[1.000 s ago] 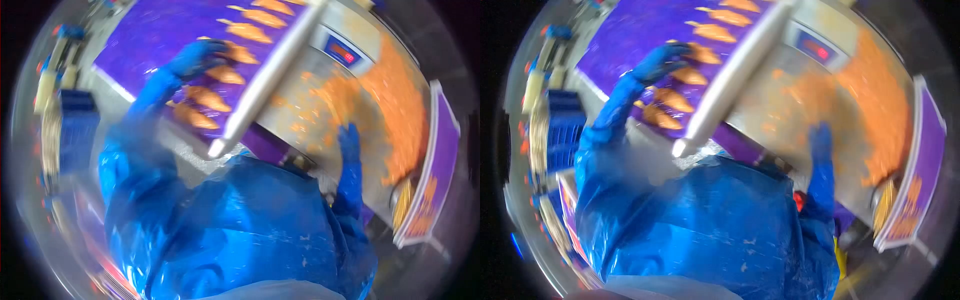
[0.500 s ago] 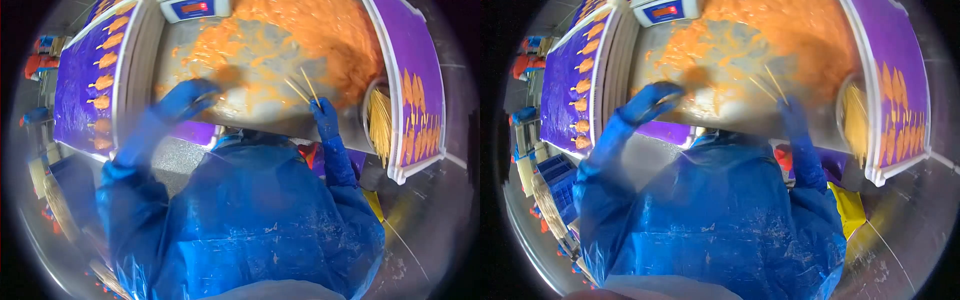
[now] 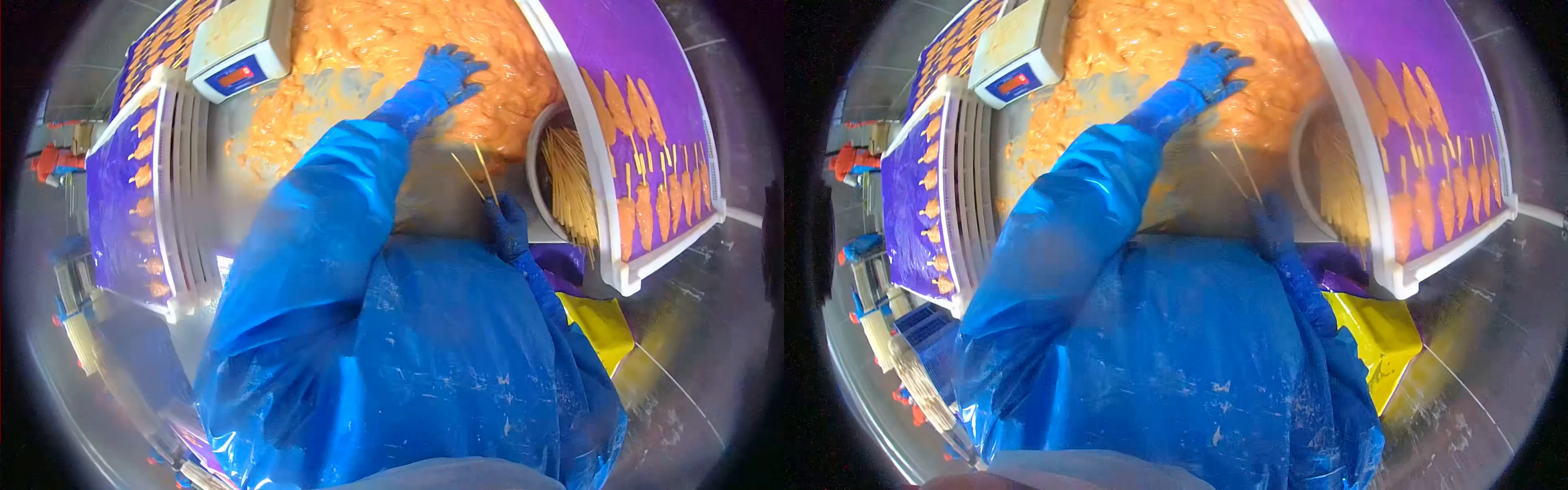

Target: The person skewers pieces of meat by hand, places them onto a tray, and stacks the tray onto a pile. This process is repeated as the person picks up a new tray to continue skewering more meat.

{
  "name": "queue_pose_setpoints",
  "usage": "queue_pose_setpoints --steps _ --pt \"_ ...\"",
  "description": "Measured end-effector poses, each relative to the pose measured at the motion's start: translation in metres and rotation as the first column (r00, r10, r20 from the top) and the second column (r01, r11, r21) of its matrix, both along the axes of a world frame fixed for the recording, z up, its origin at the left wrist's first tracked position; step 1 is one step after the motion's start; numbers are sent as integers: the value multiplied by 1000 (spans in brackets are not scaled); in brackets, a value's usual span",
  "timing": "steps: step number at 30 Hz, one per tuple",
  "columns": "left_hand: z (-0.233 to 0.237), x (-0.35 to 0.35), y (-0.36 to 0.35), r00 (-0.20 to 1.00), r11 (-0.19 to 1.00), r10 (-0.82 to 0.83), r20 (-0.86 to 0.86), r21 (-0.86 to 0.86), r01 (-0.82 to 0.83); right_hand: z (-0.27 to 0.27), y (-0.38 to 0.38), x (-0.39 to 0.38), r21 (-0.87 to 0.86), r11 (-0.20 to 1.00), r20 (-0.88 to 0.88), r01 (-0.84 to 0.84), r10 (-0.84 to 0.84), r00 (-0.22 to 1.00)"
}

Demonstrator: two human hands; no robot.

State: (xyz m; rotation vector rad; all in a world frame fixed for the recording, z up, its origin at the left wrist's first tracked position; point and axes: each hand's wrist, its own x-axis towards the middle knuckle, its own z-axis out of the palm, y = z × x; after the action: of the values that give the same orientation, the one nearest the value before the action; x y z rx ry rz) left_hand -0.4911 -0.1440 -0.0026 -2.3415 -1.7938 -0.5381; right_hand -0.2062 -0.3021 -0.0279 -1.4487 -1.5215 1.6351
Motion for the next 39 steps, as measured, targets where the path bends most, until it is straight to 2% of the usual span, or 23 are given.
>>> queue_pose_setpoints --steps 4,7,9,10,11,13,15,16,17,19,20,21,23,25,27,28,29,30,31,33,35,37,39 --pt "-21 -27 -42 977 995 -103 187 15 102 -19 4 11 111 989 3 -101 101 995" --pt "-16 -59 -81 983 996 -77 168 -25 82 -21 5 13 106 984 7 -145 145 989" --pt "-7 -73 -98 957 984 139 256 69 -161 -13 6 10 28 985 45 -171 170 984" --pt "3 -66 -104 957 948 265 115 149 -281 -12 4 9 22 984 39 -175 174 984" --pt "10 -53 -102 957 948 267 110 148 -281 -11 3 7 68 988 35 -142 140 990" --pt "22 -14 -92 968 999 16 249 46 -28 -3 2 4 110 988 34 -106 103 994" --pt "-21 10 -80 819 953 -239 522 -36 301 13 3 0 -40 998 -103 -44 39 994" --pt "-22 14 -76 869 957 -268 415 11 290 11 4 -1 -25 999 -87 -25 23 996" --pt "-22 12 -74 849 947 -306 430 41 320 7 6 0 65 994 25 -90 89 996" --pt "-25 2 -85 925 973 -187 330 -69 222 4 6 10 149 980 174 -133 106 979" --pt "-23 4 -93 918 970 -206 340 -56 238 2 5 10 99 989 85 -106 98 992" --pt "-19 -1 -107 962 987 -110 249 -89 136 1 4 5 44 994 -20 -98 99 995" --pt "-14 -18 -134 993 990 36 115 -136 -20 1 2 2 -36 997 1 -70 70 998" --pt "-13 -21 -166 991 994 112 73 -26 -110 -7 6 5 72 993 75 -98 93 993" --pt "-7 -32 -201 958 962 262 119 -110 -249 -31 3 11 312 937 182 -159 105 978" --pt "-9 -36 -217 958 960 275 84 -75 -269 -24 1 4 298 935 174 -190 142 974" --pt "-13 -40 -233 958 959 283 54 -41 -281 -13 0 1 173 971 159 -164 136 978" --pt "-25 -38 -248 972 969 235 24 -88 -232 -3 2 0 50 990 146 -135 127 981" --pt "-27 -42 -258 965 962 259 27 -96 -256 5 0 -3 43 986 150 -160 152 977" --pt "-28 -56 -269 948 960 281 150 -20 -281 19 -2 -11 -16 992 -6 -123 123 992" --pt "-14 -53 -283 920 938 345 186 -28 -346 34 -1 -20 46 979 38 -200 198 979" --pt "-20 -48 -295 946 963 264 189 -104 -248 34 0 -27 108 954 88 -280 271 959" --pt "-13 -59 -307 931 942 308 197 -201 -269 24 5 -28 269 896 162 -354 320 934"
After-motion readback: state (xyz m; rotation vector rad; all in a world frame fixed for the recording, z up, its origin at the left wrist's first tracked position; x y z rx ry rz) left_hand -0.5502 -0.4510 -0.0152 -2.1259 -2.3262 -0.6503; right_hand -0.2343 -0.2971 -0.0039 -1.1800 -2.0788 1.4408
